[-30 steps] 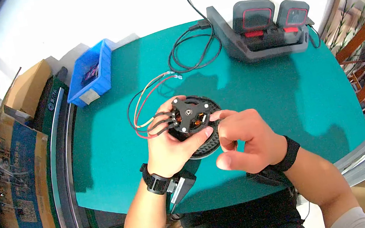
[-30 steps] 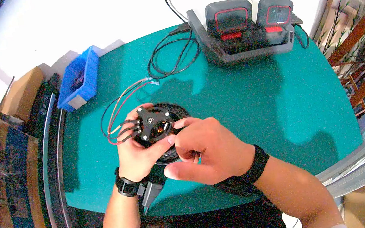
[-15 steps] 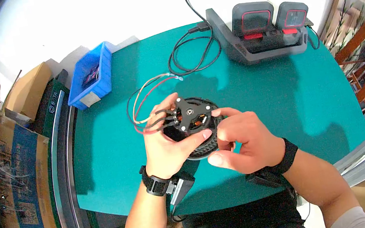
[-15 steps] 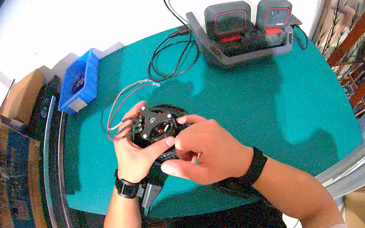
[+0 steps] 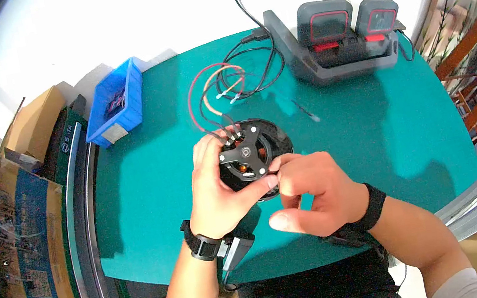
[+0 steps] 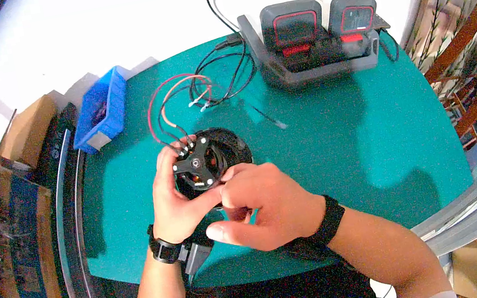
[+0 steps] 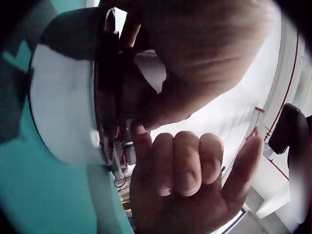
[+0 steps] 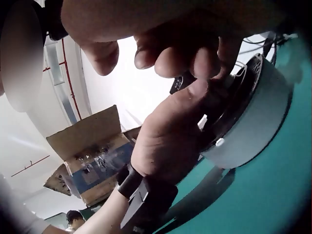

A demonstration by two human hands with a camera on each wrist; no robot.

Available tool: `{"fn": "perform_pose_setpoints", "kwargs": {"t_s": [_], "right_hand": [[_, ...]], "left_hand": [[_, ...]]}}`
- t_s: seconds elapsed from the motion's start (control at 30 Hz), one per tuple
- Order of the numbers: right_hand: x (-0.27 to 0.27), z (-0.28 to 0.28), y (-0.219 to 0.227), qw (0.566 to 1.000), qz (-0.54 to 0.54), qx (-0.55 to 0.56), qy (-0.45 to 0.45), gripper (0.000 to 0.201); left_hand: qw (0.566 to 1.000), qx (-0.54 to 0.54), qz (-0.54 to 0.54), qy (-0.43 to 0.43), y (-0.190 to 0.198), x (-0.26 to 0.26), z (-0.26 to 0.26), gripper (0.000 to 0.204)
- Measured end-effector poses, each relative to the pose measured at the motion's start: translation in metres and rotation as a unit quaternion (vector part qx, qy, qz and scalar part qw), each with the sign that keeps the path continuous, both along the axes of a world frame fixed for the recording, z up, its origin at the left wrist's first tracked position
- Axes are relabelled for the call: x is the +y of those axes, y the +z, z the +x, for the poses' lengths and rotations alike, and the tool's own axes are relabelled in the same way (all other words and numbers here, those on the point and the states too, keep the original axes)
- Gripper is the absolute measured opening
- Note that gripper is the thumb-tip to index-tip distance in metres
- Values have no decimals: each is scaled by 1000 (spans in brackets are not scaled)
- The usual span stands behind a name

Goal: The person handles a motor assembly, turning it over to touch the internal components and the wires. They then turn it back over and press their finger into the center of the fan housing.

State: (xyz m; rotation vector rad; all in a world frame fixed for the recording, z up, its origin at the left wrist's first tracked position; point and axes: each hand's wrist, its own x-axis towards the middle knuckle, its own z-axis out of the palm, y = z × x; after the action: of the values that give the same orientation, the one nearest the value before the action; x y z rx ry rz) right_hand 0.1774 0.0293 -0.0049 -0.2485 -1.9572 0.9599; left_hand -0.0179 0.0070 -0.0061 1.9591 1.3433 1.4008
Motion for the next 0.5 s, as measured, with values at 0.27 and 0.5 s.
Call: {"fn": "perform_pose_setpoints", "kwargs": {"t_s": [0.27,0.5], "right_hand": [[0,-1,0,998,5,6,-57,33],[8,3,5,984,-29,-2,-179,21]], "left_hand": [[999,20,-12,30,3,-2,5,79],[995,-78,-68,-6,-2,-2,1,71]]}}
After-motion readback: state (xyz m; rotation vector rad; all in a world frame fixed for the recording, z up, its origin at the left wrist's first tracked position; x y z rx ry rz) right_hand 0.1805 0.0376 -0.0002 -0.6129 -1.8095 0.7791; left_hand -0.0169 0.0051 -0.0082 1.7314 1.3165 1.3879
